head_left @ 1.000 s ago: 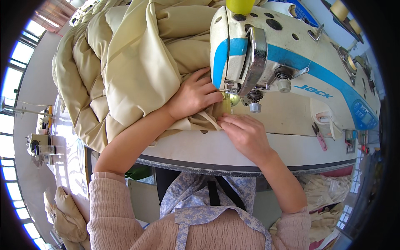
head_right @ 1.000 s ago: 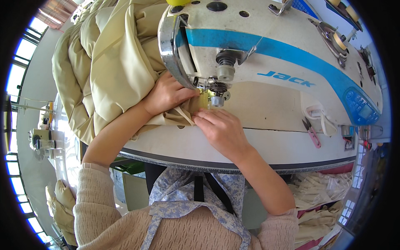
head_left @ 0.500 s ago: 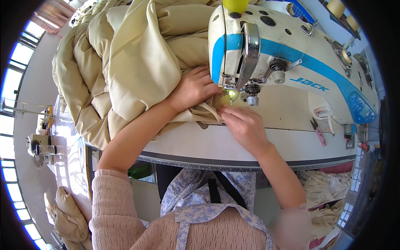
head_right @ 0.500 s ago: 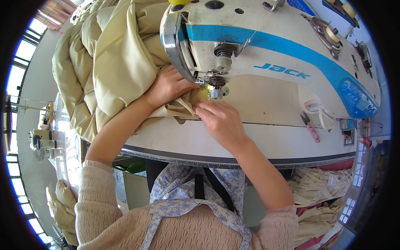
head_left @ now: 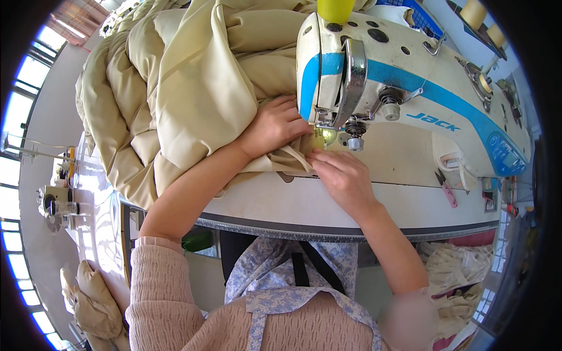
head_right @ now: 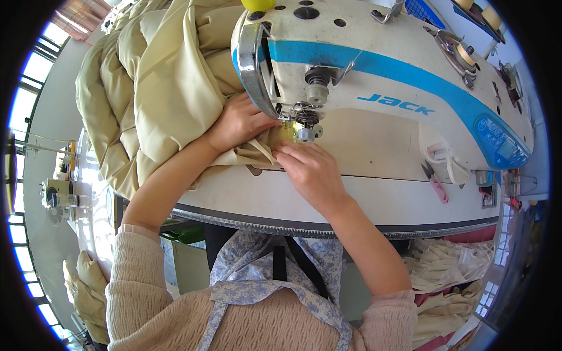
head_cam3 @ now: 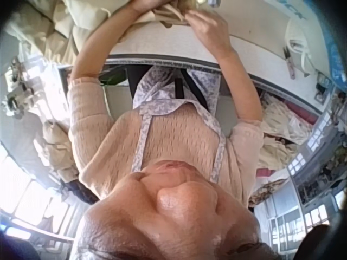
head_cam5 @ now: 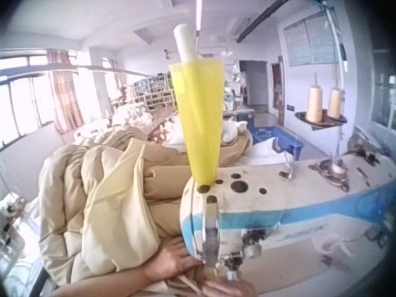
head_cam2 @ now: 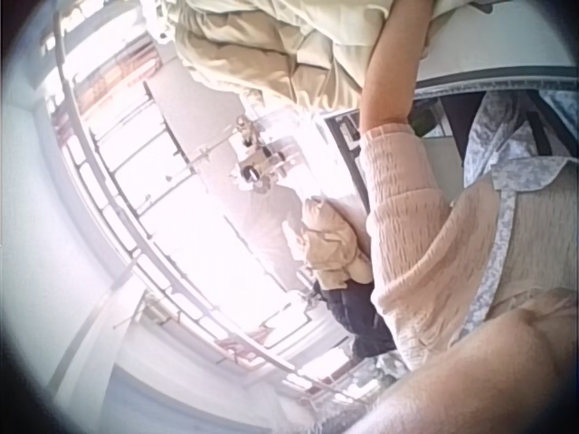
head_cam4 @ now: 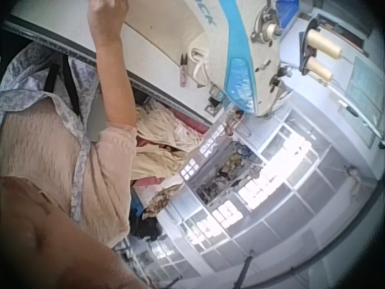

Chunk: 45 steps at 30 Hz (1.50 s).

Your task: The person aligns a zipper to a beige fabric panel and sews it using a sewing machine. They repeatedly adjust the fabric and zipper, guide them under the needle, and trim excess thread with scissors.

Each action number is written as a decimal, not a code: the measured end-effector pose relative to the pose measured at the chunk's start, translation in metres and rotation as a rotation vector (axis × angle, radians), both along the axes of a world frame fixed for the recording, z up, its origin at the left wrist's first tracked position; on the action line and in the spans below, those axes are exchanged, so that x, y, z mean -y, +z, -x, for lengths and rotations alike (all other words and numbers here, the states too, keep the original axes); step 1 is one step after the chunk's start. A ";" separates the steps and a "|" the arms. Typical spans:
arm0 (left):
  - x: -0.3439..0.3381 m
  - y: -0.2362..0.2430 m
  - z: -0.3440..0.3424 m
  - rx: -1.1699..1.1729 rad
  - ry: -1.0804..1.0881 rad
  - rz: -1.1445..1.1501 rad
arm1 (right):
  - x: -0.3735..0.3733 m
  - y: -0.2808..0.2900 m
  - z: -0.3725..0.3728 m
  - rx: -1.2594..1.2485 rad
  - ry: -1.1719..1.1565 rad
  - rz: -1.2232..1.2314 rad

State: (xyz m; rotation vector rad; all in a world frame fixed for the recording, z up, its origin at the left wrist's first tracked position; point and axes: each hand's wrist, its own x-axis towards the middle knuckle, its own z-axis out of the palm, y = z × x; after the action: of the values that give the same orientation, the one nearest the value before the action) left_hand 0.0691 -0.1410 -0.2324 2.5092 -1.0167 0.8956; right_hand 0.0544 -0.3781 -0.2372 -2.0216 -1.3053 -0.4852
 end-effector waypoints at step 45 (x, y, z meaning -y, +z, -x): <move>-0.010 0.013 0.007 -0.527 0.558 -0.188 | -0.033 -0.006 0.178 -0.441 0.513 0.147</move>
State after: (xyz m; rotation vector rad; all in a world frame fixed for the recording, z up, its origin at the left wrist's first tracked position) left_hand 0.0625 -0.1307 -0.2195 3.0047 -0.2426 0.2126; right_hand -0.1232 -0.3448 -0.2436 -1.6781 -1.5233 0.2841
